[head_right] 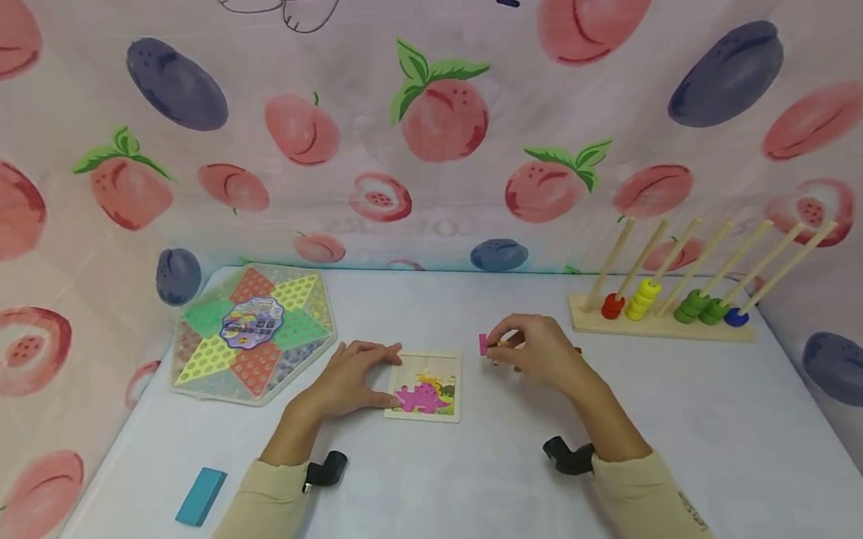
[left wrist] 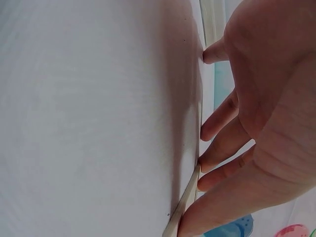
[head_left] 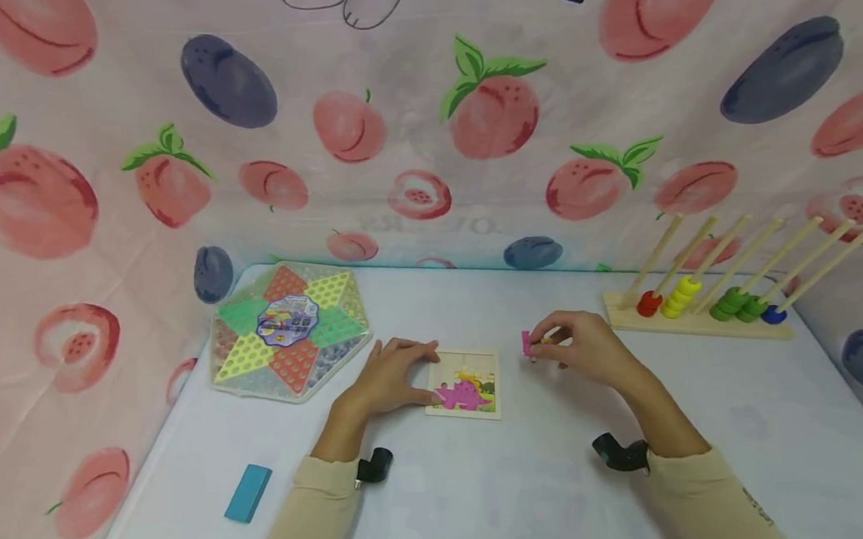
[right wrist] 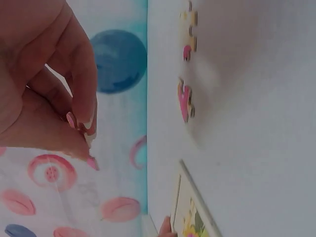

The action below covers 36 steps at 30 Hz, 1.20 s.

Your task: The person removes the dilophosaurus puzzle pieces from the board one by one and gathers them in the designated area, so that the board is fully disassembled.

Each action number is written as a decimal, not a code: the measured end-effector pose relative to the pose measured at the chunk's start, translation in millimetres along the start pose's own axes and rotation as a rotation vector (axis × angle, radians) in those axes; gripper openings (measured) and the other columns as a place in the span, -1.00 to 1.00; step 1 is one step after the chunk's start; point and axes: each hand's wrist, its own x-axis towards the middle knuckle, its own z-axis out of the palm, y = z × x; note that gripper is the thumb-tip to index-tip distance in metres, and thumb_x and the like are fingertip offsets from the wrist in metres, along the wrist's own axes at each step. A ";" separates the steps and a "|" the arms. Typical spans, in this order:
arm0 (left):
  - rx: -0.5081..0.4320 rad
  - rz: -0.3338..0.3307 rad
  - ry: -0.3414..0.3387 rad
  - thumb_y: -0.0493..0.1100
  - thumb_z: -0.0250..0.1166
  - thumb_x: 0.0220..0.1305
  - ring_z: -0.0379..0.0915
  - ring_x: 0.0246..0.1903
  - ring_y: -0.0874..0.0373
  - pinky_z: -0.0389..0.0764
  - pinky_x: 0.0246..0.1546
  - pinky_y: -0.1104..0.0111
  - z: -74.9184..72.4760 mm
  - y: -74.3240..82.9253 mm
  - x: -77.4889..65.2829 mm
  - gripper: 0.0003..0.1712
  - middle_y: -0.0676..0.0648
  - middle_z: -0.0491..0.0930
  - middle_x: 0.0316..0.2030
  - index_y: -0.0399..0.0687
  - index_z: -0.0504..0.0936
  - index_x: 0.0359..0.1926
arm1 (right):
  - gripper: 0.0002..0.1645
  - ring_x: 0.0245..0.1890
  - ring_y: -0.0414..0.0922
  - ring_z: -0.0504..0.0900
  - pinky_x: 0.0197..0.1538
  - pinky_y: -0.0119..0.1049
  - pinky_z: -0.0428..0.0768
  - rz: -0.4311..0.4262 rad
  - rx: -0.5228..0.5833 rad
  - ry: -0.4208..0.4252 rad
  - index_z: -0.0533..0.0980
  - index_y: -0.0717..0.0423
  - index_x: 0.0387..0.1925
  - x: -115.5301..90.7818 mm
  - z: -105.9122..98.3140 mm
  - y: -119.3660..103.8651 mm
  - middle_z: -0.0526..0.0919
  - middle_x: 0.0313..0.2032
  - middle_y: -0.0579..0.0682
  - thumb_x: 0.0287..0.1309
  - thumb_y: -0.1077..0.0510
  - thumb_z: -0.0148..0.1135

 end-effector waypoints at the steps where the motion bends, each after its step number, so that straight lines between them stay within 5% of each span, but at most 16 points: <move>1: -0.001 -0.001 0.001 0.11 0.60 0.02 0.26 0.45 0.02 -0.21 0.59 -0.31 0.5 0.2 0.3 -0.26 0.08 0.52 0.38 0.16 0.61 0.26 | -0.84 -0.18 -0.02 0.73 -0.33 -0.36 0.74 0.002 -0.004 -0.004 0.69 0.07 -0.16 -1.4 -2.6 3.3 0.74 -0.08 0.10 0.21 0.17 0.43; 7: -0.003 -0.010 0.005 0.10 0.61 0.02 0.26 0.46 0.02 -0.22 0.59 -0.30 1.3 1.4 0.6 -0.28 0.10 0.50 0.40 0.16 0.62 0.24 | -0.82 -0.30 -0.08 0.75 -0.24 -0.34 0.76 0.054 0.017 -0.035 0.69 0.10 -0.17 -7.0 -6.5 18.9 0.75 -0.14 0.10 0.19 0.17 0.45; 14: -0.001 -0.011 0.007 0.10 0.61 0.02 0.26 0.46 0.01 -0.23 0.59 -0.31 0.5 0.6 0.1 -0.28 0.10 0.49 0.41 0.17 0.62 0.23 | -0.87 -0.50 -0.15 0.69 -0.38 -0.40 0.68 0.066 -0.005 -0.063 0.69 0.12 -0.23 -10.6 14.3 27.1 0.74 -0.34 0.03 0.19 0.18 0.43; 20: -0.009 -0.011 0.000 0.11 0.61 0.02 0.25 0.46 0.01 -0.25 0.60 -0.29 1.0 0.8 0.9 -0.29 0.10 0.48 0.41 0.17 0.62 0.23 | -0.88 -0.55 -0.16 0.61 -0.39 -0.38 0.70 0.113 -0.034 -0.108 0.66 0.11 -0.22 -11.0 27.3 27.2 0.70 -0.31 0.02 0.21 0.19 0.42; 36: 0.009 -0.011 -0.001 0.10 0.60 0.04 0.26 0.45 0.00 -0.23 0.60 -0.29 0.1 2.4 0.9 -0.24 0.08 0.55 0.35 0.15 0.59 0.29 | -0.87 -0.65 -0.17 0.52 -0.49 -0.37 0.58 0.215 -0.095 -0.058 0.68 0.12 -0.29 -9.2 34.6 23.3 0.68 -0.40 -0.01 0.15 0.16 0.46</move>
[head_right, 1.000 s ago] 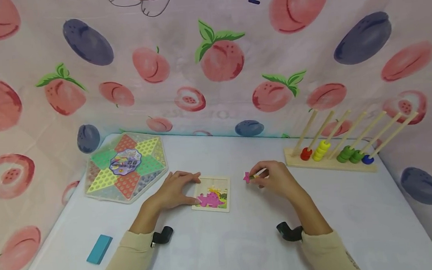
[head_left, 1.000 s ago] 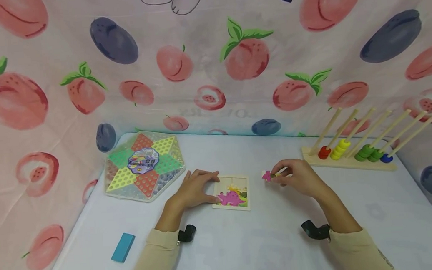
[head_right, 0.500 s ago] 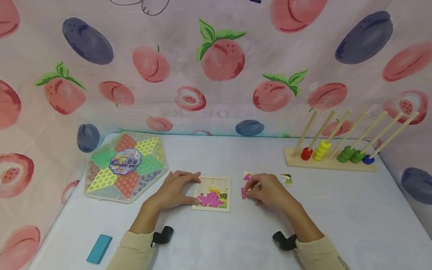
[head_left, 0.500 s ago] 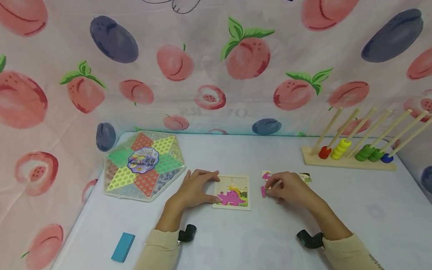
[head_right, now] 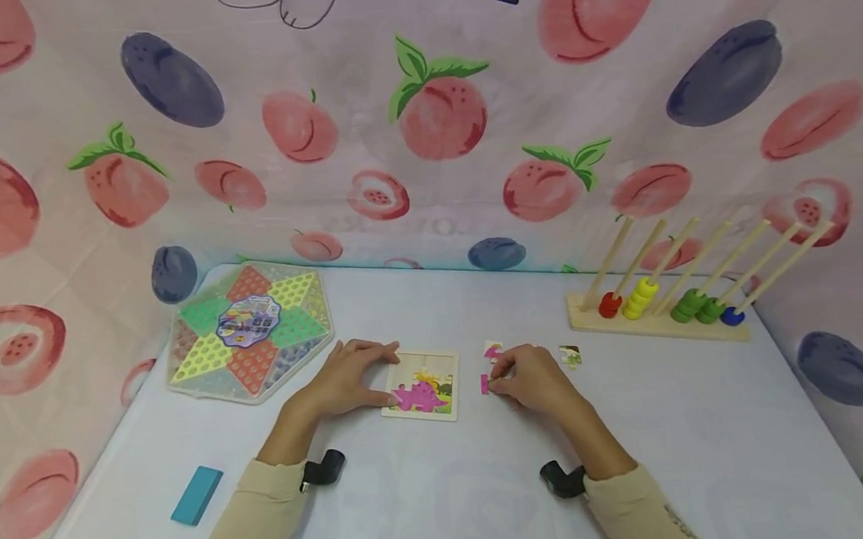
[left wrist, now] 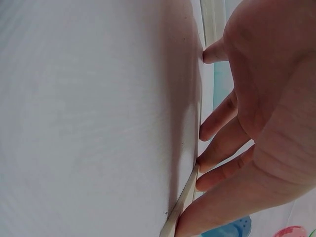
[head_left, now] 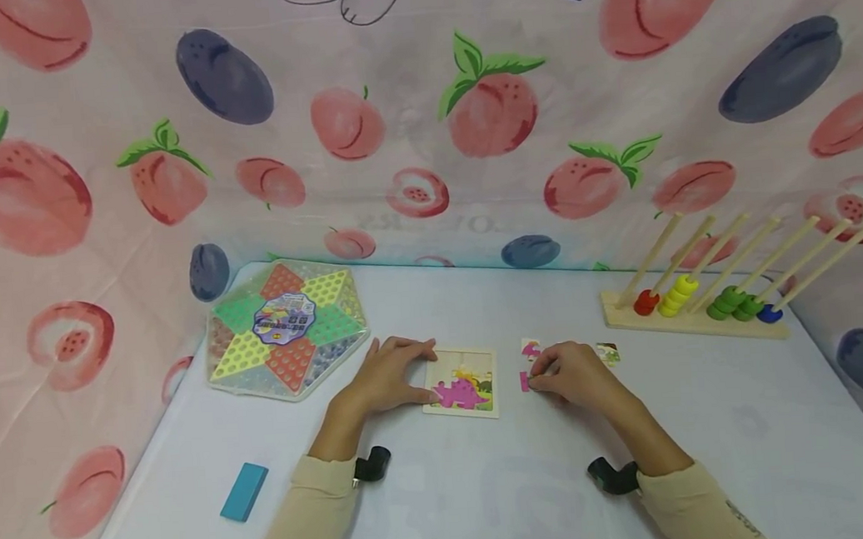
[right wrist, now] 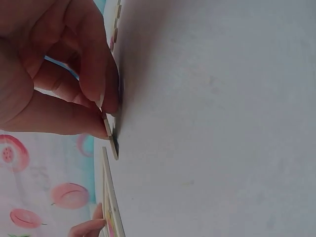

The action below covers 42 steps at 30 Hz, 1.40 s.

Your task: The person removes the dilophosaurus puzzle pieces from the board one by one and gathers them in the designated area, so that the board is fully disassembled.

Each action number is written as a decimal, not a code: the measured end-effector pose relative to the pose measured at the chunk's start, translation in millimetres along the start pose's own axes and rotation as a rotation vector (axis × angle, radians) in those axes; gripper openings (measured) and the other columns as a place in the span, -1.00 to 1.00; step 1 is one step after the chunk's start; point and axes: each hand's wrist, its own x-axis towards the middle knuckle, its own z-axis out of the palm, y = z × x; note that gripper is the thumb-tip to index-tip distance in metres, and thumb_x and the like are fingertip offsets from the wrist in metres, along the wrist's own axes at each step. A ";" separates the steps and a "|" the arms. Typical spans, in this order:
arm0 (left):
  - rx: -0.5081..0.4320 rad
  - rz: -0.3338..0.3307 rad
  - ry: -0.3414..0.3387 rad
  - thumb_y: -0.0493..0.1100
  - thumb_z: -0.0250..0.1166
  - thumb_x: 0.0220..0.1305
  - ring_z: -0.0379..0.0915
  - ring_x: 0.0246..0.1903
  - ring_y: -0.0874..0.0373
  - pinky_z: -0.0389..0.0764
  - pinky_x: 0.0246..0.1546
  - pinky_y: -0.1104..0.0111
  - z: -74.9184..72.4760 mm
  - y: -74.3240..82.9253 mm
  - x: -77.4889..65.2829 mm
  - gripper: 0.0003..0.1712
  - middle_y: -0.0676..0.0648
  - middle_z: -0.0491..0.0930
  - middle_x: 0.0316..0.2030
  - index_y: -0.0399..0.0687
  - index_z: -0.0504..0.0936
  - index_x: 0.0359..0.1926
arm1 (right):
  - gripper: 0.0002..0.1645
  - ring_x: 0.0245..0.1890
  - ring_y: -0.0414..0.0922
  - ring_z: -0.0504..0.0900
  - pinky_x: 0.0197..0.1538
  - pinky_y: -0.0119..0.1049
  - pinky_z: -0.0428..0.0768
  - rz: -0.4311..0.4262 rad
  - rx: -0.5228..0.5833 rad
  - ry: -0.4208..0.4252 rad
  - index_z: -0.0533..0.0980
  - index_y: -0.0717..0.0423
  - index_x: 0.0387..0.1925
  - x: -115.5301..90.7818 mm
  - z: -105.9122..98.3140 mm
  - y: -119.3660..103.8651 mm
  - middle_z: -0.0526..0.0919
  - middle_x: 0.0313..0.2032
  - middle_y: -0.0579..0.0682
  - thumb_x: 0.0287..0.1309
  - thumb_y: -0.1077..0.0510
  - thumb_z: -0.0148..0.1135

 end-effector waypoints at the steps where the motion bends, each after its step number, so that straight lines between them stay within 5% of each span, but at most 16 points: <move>1: -0.001 -0.002 -0.001 0.10 0.60 0.04 0.26 0.45 0.00 -0.23 0.60 -0.29 0.0 -0.3 0.1 -0.23 0.08 0.56 0.35 0.15 0.59 0.30 | -0.87 -0.66 -0.17 0.52 -0.49 -0.37 0.58 0.002 -0.001 0.000 0.69 0.12 -0.29 -0.2 0.1 -0.4 0.68 -0.40 -0.01 0.15 0.16 0.45; 14: -0.005 0.003 0.000 0.10 0.60 0.03 0.26 0.45 -0.01 -0.24 0.59 -0.30 0.9 -2.1 0.9 -0.25 0.07 0.55 0.35 0.17 0.59 0.28 | -0.88 -0.67 -0.15 0.49 -0.51 -0.39 0.52 0.047 0.012 -0.011 0.70 0.11 -0.29 -0.1 0.8 -2.4 0.65 -0.40 0.01 0.16 0.15 0.45; 24: 0.013 0.015 0.000 0.07 0.60 0.04 0.27 0.45 0.01 -0.21 0.58 -0.33 1.1 -1.7 0.8 -0.24 0.08 0.56 0.34 0.13 0.59 0.29 | -0.92 -0.22 -0.07 0.51 -0.27 -0.32 0.49 0.014 -0.094 0.027 0.72 0.05 -0.38 1.6 1.1 -3.4 0.70 -0.26 0.00 0.10 0.13 0.45; 31: -0.009 0.007 -0.003 0.08 0.60 0.03 0.25 0.46 0.00 -0.23 0.58 -0.33 1.2 -1.2 -0.8 -0.28 0.07 0.50 0.40 0.13 0.61 0.25 | -0.92 -0.25 -0.08 0.51 -0.24 -0.32 0.47 0.000 -0.161 0.051 0.73 0.02 -0.35 -0.8 3.0 -5.0 0.69 -0.30 -0.03 0.09 0.13 0.45; 42: -0.026 0.007 -0.003 0.09 0.60 0.04 0.24 0.47 0.01 -0.25 0.59 -0.31 0.6 -0.4 -1.4 -0.25 0.06 0.52 0.37 0.12 0.60 0.28 | -0.83 -0.28 -0.11 0.55 -0.24 -0.36 0.55 -0.054 -0.110 0.091 0.67 0.03 -0.29 -3.3 5.1 -1.6 0.70 -0.26 -0.03 0.08 0.16 0.52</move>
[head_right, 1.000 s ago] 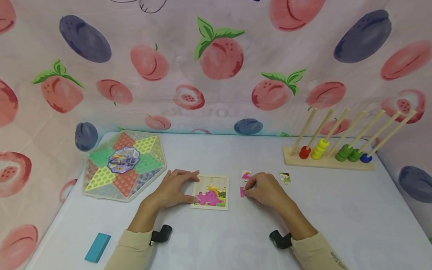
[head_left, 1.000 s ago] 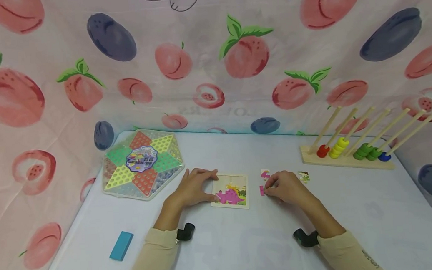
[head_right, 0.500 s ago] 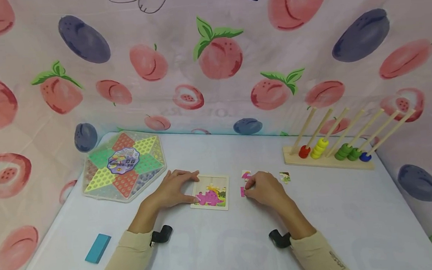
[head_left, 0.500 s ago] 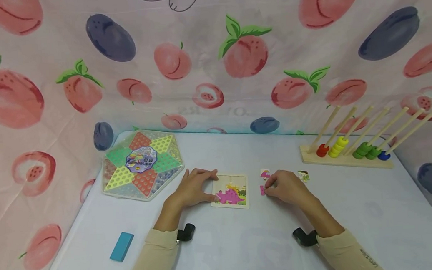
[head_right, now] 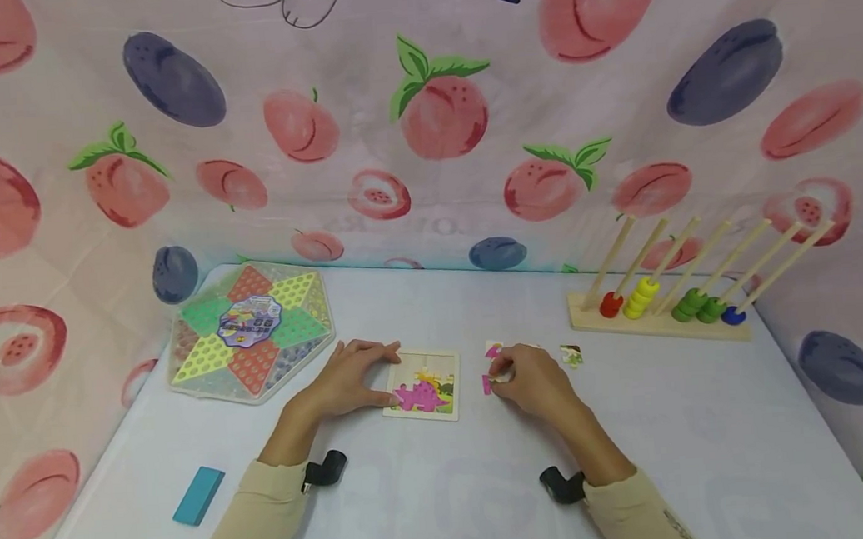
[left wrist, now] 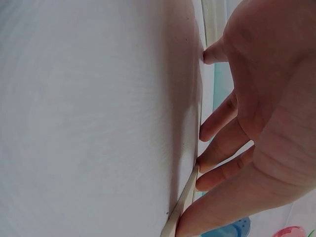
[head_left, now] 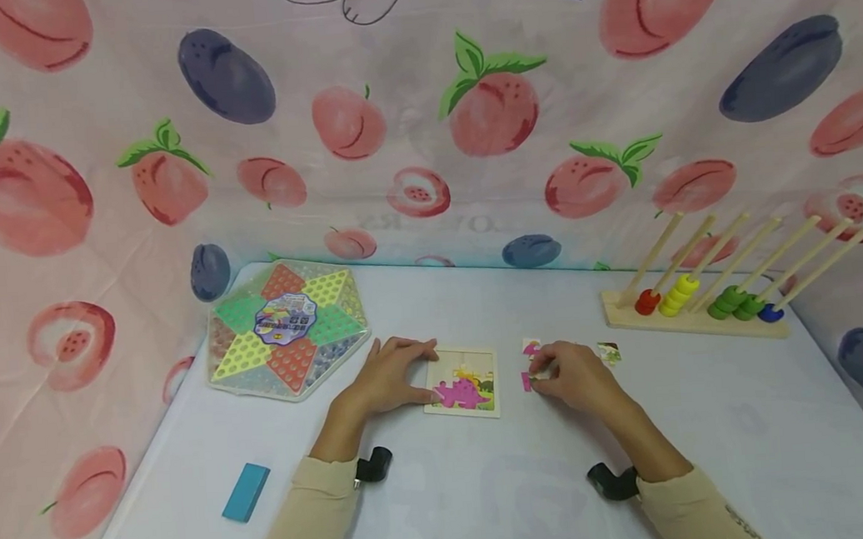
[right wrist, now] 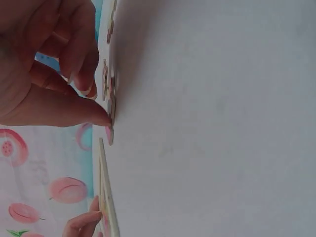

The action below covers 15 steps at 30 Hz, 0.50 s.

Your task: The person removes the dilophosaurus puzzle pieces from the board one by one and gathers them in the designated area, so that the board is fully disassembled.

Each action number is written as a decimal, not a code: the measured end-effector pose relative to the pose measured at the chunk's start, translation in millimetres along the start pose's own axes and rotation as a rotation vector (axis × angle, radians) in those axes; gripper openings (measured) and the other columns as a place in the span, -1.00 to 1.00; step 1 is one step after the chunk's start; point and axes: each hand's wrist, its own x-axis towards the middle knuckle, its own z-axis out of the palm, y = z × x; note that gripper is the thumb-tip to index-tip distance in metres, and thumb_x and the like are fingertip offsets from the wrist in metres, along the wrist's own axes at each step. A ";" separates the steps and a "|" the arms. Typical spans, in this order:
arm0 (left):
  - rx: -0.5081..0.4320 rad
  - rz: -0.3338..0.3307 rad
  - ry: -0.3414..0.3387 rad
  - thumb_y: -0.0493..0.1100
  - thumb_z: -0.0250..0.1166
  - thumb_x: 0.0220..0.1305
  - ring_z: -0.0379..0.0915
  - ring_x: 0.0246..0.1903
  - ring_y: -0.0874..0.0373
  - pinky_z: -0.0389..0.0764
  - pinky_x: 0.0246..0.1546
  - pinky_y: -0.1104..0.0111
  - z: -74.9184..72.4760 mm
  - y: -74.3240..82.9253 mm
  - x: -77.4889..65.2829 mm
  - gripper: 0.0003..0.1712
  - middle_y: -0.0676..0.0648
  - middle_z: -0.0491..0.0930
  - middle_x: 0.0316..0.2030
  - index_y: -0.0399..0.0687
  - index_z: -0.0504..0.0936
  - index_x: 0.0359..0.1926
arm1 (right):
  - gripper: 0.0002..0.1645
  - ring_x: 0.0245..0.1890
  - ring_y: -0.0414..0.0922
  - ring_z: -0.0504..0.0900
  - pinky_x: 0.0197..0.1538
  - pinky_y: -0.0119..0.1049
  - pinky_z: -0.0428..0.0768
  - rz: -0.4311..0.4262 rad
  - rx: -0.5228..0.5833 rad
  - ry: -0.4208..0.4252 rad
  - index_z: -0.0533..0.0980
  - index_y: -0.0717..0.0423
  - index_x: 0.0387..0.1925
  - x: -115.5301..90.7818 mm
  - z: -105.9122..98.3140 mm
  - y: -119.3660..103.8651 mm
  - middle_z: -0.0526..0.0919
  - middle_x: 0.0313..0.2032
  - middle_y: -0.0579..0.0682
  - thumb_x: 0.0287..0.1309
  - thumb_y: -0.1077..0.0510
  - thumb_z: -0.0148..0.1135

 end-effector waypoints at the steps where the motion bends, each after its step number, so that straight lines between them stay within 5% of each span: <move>1: -0.002 0.000 -0.001 0.09 0.60 0.04 0.24 0.47 0.01 -0.26 0.59 -0.31 0.1 0.1 -0.1 -0.25 0.06 0.53 0.37 0.12 0.59 0.28 | -0.83 -0.28 -0.11 0.54 -0.24 -0.36 0.55 -0.006 0.014 0.001 0.67 0.04 -0.28 -0.2 0.2 -0.2 0.71 -0.26 -0.02 0.08 0.16 0.51; 15: -0.005 -0.008 0.001 0.08 0.60 0.04 0.23 0.47 0.02 -0.28 0.60 -0.29 0.8 -0.2 -0.1 -0.26 0.07 0.52 0.37 0.13 0.60 0.28 | -0.75 -0.38 -0.19 0.55 -0.33 -0.42 0.54 -0.164 0.081 -0.015 0.69 0.03 -0.15 10.6 8.9 -32.1 0.69 -0.32 -0.07 0.10 0.17 0.51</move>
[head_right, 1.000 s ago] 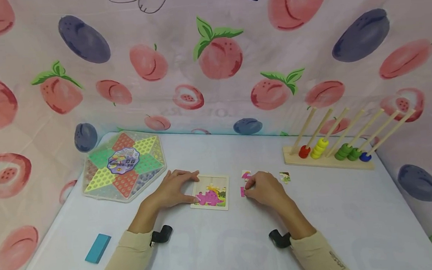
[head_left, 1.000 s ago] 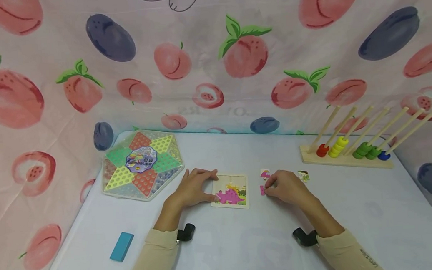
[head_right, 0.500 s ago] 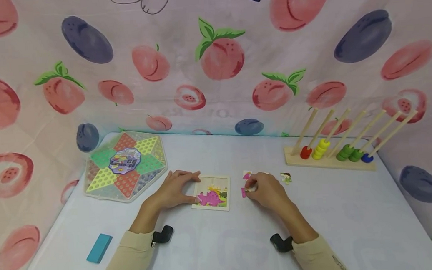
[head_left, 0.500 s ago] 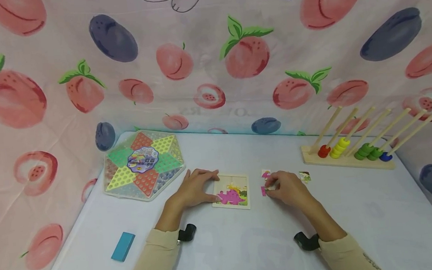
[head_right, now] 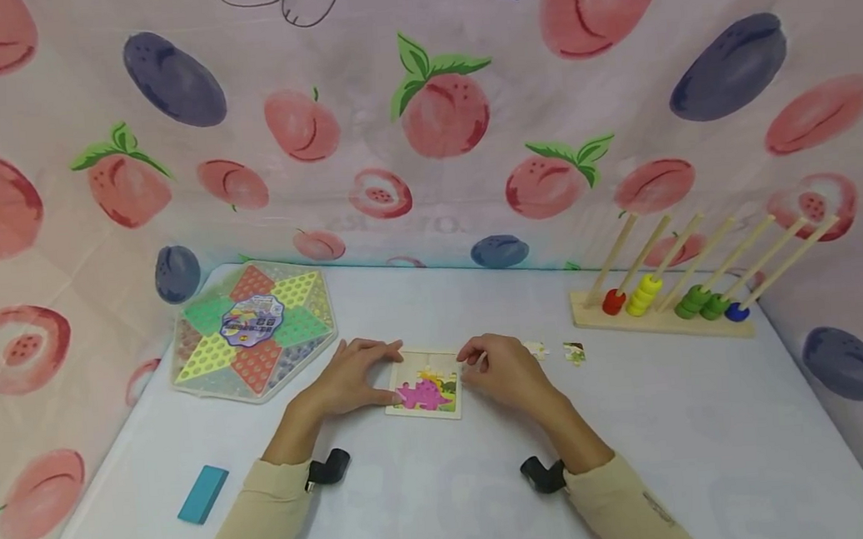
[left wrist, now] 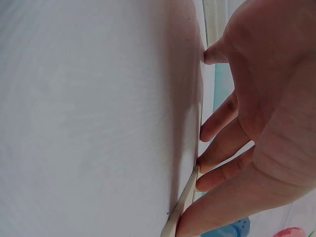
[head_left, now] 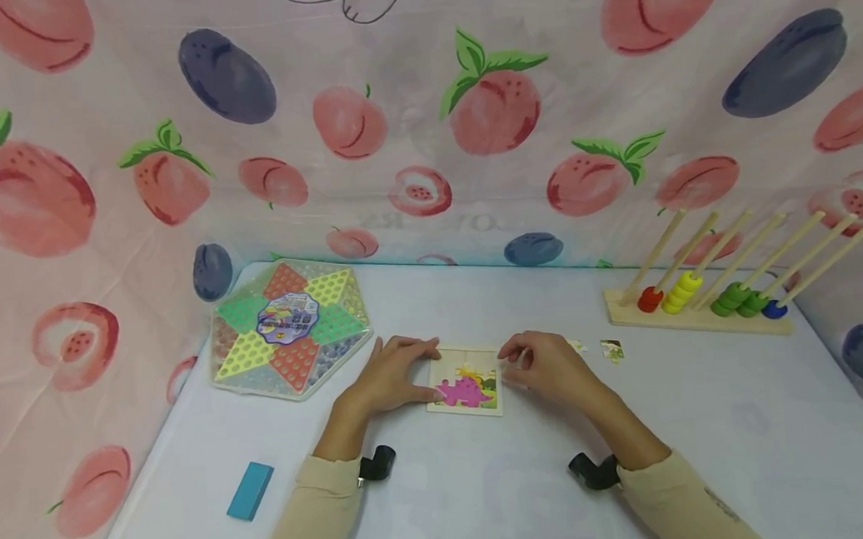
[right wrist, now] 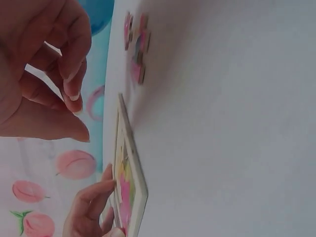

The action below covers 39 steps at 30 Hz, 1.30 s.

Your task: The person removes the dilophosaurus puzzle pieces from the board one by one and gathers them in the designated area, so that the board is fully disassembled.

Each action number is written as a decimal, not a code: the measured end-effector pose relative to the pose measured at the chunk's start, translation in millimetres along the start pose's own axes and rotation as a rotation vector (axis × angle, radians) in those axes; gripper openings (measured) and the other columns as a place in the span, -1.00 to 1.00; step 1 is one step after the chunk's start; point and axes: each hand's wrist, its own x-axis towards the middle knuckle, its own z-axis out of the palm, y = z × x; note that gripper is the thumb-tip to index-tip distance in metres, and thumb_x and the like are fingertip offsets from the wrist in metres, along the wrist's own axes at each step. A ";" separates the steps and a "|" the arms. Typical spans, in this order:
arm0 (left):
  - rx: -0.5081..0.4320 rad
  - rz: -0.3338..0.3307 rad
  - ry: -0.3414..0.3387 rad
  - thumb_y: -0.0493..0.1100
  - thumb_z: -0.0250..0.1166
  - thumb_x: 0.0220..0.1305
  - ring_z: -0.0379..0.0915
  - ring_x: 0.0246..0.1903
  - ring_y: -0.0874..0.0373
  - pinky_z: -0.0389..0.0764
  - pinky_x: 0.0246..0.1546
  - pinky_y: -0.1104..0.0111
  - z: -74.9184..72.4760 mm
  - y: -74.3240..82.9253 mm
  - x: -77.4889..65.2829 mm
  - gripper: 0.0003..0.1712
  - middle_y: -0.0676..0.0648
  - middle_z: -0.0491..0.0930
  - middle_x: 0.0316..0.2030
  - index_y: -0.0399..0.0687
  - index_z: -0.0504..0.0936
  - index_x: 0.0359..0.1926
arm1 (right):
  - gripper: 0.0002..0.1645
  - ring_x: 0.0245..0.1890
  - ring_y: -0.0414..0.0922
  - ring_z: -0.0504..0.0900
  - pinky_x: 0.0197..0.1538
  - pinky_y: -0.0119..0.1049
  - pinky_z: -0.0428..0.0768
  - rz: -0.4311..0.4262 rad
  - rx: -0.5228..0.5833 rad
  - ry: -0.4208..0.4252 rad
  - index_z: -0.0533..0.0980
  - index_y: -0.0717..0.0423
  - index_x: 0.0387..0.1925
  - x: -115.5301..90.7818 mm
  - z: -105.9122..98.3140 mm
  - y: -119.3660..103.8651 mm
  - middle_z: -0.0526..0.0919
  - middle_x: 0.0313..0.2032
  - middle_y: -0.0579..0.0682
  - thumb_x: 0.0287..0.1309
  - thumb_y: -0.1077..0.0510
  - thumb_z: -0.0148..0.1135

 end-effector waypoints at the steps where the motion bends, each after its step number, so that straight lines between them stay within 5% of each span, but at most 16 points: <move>1: -0.001 -0.002 0.002 0.08 0.60 0.04 0.23 0.47 0.02 -0.28 0.60 -0.29 0.1 0.0 0.3 -0.27 0.08 0.51 0.38 0.14 0.60 0.27 | -0.74 -0.34 -0.18 0.56 -0.27 -0.41 0.55 -0.016 -0.004 -0.009 0.70 0.02 -0.14 1.4 0.6 -2.8 0.70 -0.30 -0.08 0.09 0.16 0.52; 9: -0.003 0.006 0.011 0.08 0.61 0.01 0.26 0.45 0.02 -0.26 0.58 -0.32 -0.7 -0.1 -0.1 -0.31 0.09 0.50 0.40 0.14 0.64 0.20 | -0.61 -0.03 -0.13 0.62 0.06 -0.23 0.64 -0.127 -0.033 -0.147 0.69 -0.07 -0.03 6.8 11.7 -18.8 0.72 -0.06 -0.14 0.07 0.09 0.55; 18: -0.001 0.014 0.011 0.08 0.61 0.02 0.27 0.45 0.00 -0.23 0.57 -0.35 -1.6 1.4 -0.6 -0.30 0.06 0.52 0.39 0.12 0.64 0.21 | -0.60 0.29 -0.01 0.55 0.38 0.08 0.55 -0.145 -0.154 -0.160 0.70 -0.10 0.01 16.8 22.5 -31.1 0.66 0.14 -0.09 0.09 0.09 0.55; 39: -0.003 0.013 0.015 0.07 0.63 -0.01 0.27 0.45 0.01 -0.23 0.57 -0.34 -0.8 1.7 0.2 -0.28 0.05 0.53 0.37 0.13 0.64 0.22 | -0.56 0.05 -0.09 0.66 0.24 -0.13 0.67 -0.085 -0.113 -0.183 0.72 0.00 0.04 25.3 32.1 -32.5 0.76 -0.04 -0.08 0.07 0.23 0.53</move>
